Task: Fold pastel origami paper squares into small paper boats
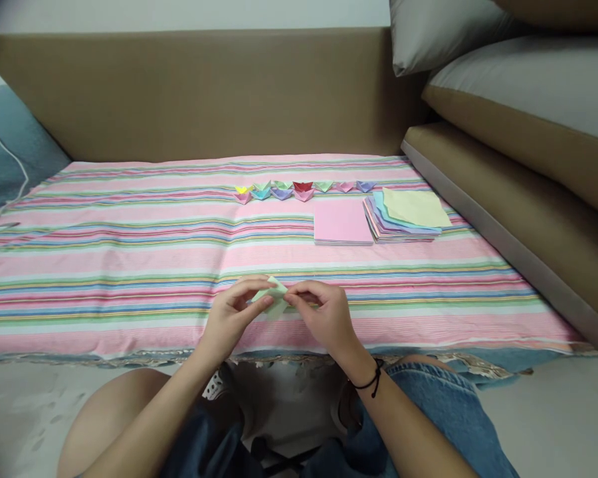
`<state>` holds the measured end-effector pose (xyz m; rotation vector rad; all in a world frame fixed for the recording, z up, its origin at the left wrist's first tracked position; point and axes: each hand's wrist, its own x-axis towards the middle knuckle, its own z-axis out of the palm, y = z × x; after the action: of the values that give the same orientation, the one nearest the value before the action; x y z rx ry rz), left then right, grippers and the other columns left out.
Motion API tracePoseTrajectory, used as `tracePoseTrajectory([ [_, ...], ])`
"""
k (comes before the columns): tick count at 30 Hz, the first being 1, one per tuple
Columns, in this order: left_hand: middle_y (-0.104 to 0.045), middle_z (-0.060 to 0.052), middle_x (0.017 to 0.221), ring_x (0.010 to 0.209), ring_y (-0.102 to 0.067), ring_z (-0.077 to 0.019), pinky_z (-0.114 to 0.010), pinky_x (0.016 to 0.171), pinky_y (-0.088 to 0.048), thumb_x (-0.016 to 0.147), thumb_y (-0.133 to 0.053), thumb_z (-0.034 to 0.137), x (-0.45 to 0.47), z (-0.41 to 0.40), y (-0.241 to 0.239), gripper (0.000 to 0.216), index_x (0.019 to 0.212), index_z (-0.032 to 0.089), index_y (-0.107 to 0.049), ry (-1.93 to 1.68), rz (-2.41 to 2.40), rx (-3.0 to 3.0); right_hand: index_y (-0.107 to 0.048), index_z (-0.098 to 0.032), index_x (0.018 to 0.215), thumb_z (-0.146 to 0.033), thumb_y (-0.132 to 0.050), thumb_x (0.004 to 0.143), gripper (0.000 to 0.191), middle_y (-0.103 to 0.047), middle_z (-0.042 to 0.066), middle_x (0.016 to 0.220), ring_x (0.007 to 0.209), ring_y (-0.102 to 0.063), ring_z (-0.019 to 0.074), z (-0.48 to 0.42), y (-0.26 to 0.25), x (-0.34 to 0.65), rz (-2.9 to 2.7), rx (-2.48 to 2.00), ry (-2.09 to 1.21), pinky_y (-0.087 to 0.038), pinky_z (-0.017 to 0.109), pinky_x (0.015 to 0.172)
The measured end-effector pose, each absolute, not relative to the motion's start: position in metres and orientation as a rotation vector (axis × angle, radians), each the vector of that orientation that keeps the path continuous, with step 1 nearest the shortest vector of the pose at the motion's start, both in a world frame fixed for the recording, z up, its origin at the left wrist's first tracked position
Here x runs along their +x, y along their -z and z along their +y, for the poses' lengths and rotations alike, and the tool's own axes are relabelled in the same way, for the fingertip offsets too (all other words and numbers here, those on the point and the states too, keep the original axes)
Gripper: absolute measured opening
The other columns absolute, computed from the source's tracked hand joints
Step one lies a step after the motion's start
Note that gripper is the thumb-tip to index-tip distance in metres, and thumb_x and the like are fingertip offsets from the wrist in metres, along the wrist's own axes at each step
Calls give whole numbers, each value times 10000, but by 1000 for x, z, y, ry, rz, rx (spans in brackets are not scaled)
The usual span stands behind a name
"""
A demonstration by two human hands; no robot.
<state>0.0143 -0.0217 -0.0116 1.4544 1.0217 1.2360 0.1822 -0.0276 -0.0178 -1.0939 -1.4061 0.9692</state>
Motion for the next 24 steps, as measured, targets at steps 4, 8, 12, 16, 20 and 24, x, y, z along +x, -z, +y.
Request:
tracePoseTrajectory([
  [4,-649,-62,924,936,-593,-215,-320,801,-472,729,-702,288,16,-21,15,89,723,200,-714,-1282,1079,1388,-667,-199,698,-256,-655,756,83,-682,27,678,642,-649,175,-28,17,179,-1431,-1082,-967,-546,284,613],
  [8,-650,-69,911,916,-595,-218,-313,774,-472,719,-708,309,19,-22,17,130,680,185,-703,-1284,1119,1297,-662,-196,695,-303,-678,742,118,-672,30,669,628,-636,173,-29,19,175,-1324,-1083,-1068,-536,283,588],
  [12,-650,-65,889,915,-593,-207,-297,779,-458,713,-711,305,20,-23,17,133,659,184,-695,-1296,1138,1291,-669,-197,710,-328,-698,722,135,-676,28,689,638,-638,170,-29,22,172,-1244,-1071,-1123,-537,286,601],
  [16,-650,-53,884,884,-595,-192,-286,756,-457,724,-703,290,20,-24,17,111,670,194,-690,-1314,1121,1322,-686,-203,732,-322,-707,709,122,-693,35,731,682,-642,180,-29,22,171,-1267,-1054,-1105,-539,296,631],
  [20,-644,-57,875,905,-588,-206,-274,706,-459,740,-688,295,20,-24,16,120,677,193,-688,-1285,1155,1413,-685,-199,699,-312,-684,731,118,-681,39,713,670,-627,181,-29,19,173,-1332,-1052,-1054,-524,293,612],
  [24,-632,-60,883,916,-582,-212,-266,678,-461,759,-667,304,21,-25,15,133,689,191,-674,-1275,1178,1525,-681,-196,703,-257,-651,762,90,-674,45,728,688,-626,179,-29,17,174,-1406,-1049,-988,-521,283,620],
])
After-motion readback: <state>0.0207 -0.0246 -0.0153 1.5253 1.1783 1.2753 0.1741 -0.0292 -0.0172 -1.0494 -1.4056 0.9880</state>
